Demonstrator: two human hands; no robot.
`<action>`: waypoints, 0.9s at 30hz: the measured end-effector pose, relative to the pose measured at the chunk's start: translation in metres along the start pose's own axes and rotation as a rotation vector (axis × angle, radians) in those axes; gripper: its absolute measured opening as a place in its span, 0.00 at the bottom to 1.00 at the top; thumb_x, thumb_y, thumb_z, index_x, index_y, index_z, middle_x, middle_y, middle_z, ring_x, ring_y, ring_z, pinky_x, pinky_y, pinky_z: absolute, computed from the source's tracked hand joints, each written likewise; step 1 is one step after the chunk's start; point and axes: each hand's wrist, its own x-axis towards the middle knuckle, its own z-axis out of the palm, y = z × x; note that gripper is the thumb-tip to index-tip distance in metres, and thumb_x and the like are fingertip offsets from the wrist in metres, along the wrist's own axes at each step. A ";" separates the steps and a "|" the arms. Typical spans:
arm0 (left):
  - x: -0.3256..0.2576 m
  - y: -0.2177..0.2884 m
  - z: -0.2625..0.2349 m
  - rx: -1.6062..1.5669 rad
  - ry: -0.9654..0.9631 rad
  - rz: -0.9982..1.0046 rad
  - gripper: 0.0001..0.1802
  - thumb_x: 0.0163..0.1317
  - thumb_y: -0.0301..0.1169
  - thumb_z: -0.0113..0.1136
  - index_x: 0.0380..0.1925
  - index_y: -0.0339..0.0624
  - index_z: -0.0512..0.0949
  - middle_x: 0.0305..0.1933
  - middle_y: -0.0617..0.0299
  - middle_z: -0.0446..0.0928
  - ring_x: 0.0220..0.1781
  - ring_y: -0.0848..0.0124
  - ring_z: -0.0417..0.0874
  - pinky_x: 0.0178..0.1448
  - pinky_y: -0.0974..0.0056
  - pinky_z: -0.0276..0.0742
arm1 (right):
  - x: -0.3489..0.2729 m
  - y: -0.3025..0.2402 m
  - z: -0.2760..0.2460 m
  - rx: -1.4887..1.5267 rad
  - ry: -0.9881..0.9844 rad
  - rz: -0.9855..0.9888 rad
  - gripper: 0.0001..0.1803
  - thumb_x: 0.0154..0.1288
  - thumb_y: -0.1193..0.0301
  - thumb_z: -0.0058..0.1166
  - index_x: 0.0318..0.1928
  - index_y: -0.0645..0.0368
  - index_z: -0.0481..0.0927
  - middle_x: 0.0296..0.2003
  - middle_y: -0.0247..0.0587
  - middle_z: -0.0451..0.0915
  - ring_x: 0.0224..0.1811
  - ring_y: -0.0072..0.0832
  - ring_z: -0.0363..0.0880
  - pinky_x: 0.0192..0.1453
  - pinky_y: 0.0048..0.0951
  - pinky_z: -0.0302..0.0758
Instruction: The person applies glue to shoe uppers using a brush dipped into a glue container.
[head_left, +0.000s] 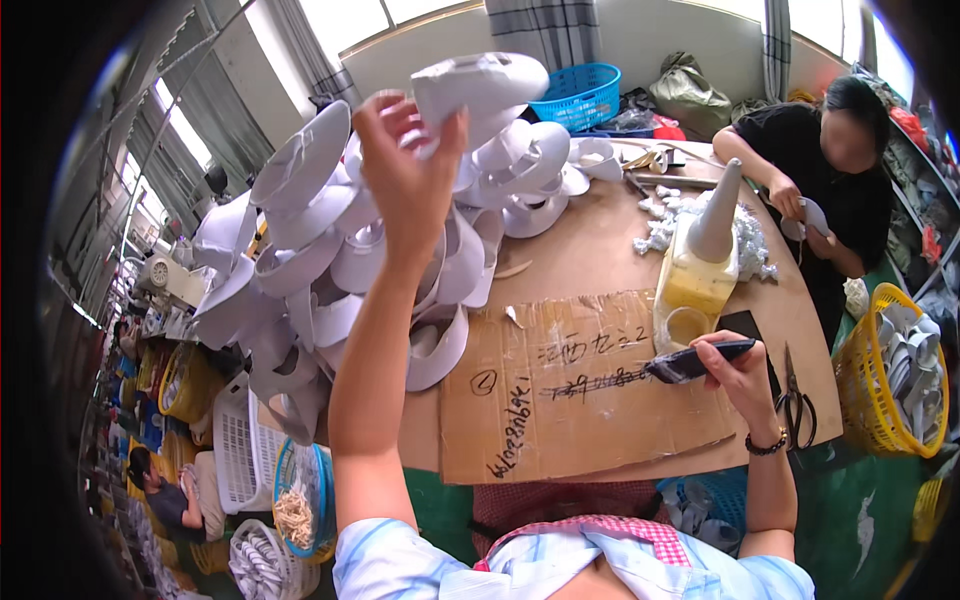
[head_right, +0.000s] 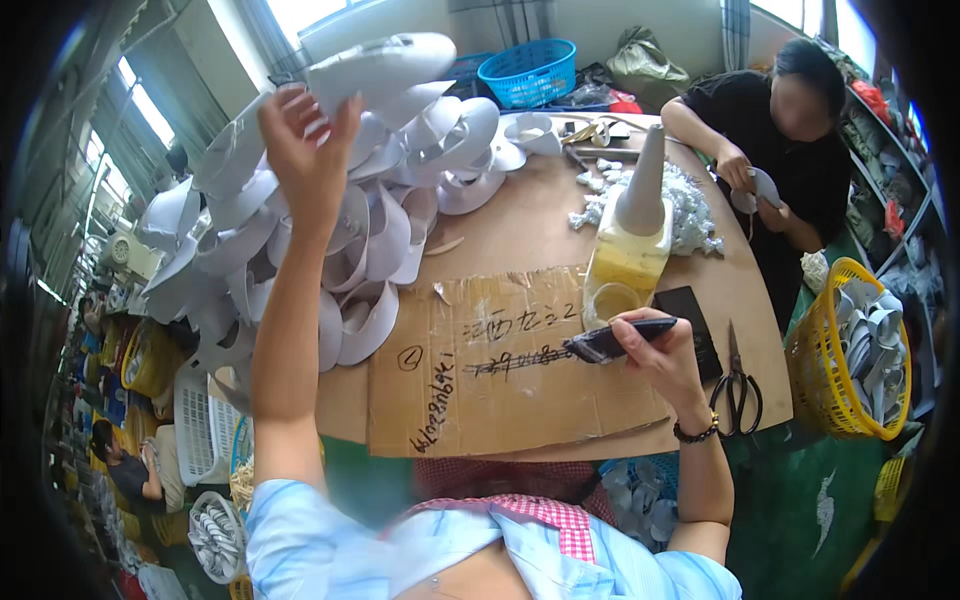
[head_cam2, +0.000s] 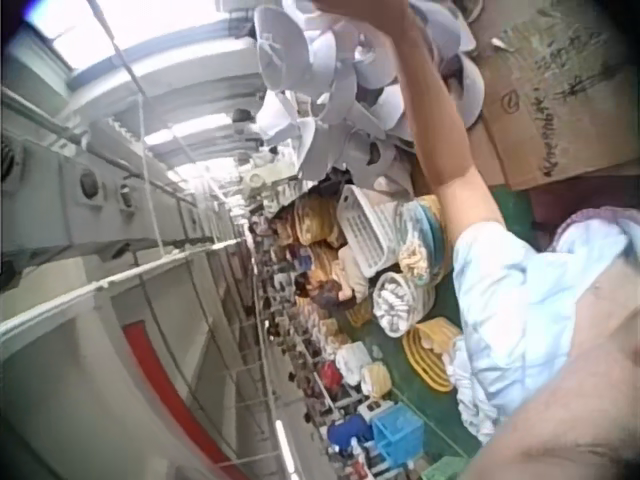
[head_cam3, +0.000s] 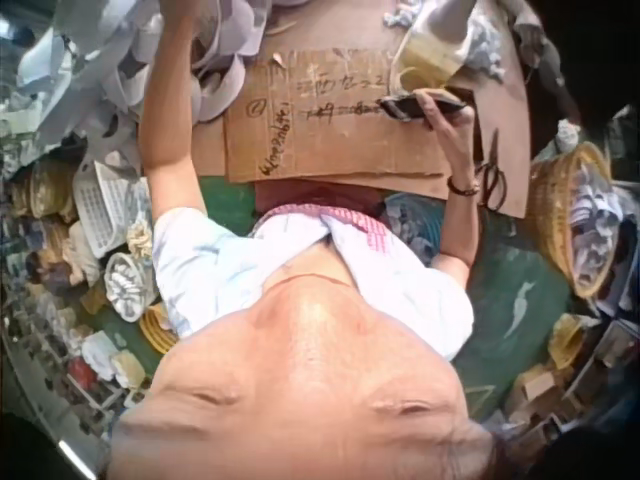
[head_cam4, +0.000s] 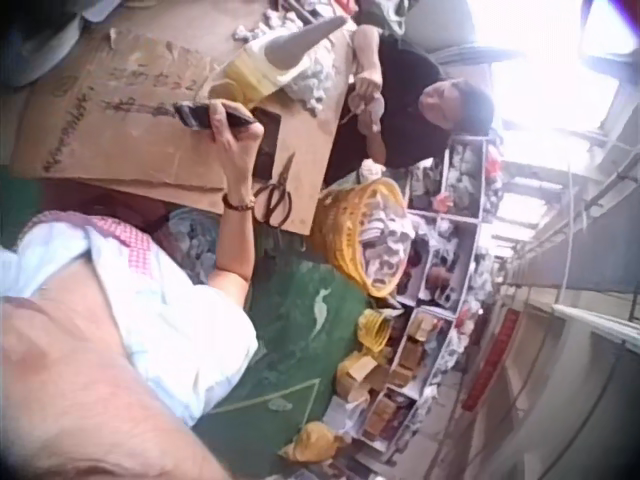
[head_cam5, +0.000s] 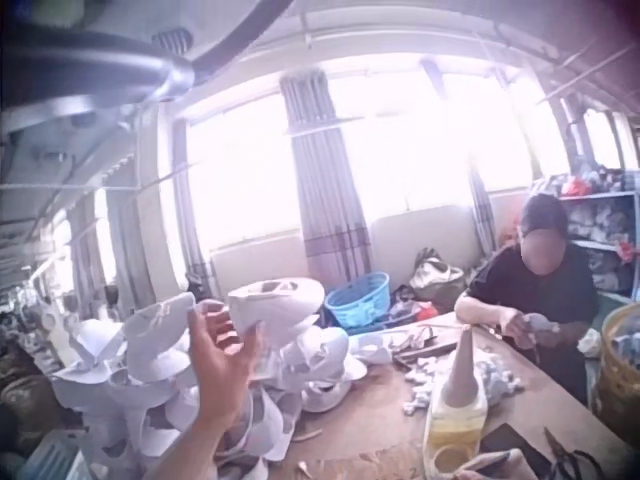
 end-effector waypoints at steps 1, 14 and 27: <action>0.018 -0.009 0.016 0.060 0.008 0.051 0.29 0.54 0.32 0.71 0.49 0.36 0.65 0.42 0.47 0.77 0.45 0.62 0.83 0.49 0.61 0.80 | -0.002 -0.002 -0.001 -0.004 0.010 -0.020 0.11 0.67 0.67 0.60 0.37 0.65 0.83 0.23 0.28 0.79 0.19 0.10 0.71 0.21 0.13 0.66; 0.046 -0.088 0.046 0.773 -0.187 -0.120 0.46 0.51 0.58 0.68 0.54 0.27 0.64 0.47 0.33 0.77 0.53 0.43 0.79 0.59 0.52 0.74 | 0.028 0.003 -0.027 -0.219 0.276 -0.178 0.12 0.65 0.67 0.61 0.39 0.65 0.83 0.25 0.35 0.82 0.21 0.17 0.76 0.24 0.20 0.71; -0.191 -0.062 -0.022 0.528 -0.858 0.273 0.12 0.59 0.29 0.60 0.20 0.41 0.70 0.18 0.57 0.70 0.21 0.60 0.75 0.26 0.56 0.71 | 0.059 -0.033 0.011 -1.006 0.446 -0.490 0.25 0.54 0.68 0.68 0.50 0.62 0.73 0.46 0.53 0.77 0.44 0.47 0.81 0.44 0.41 0.79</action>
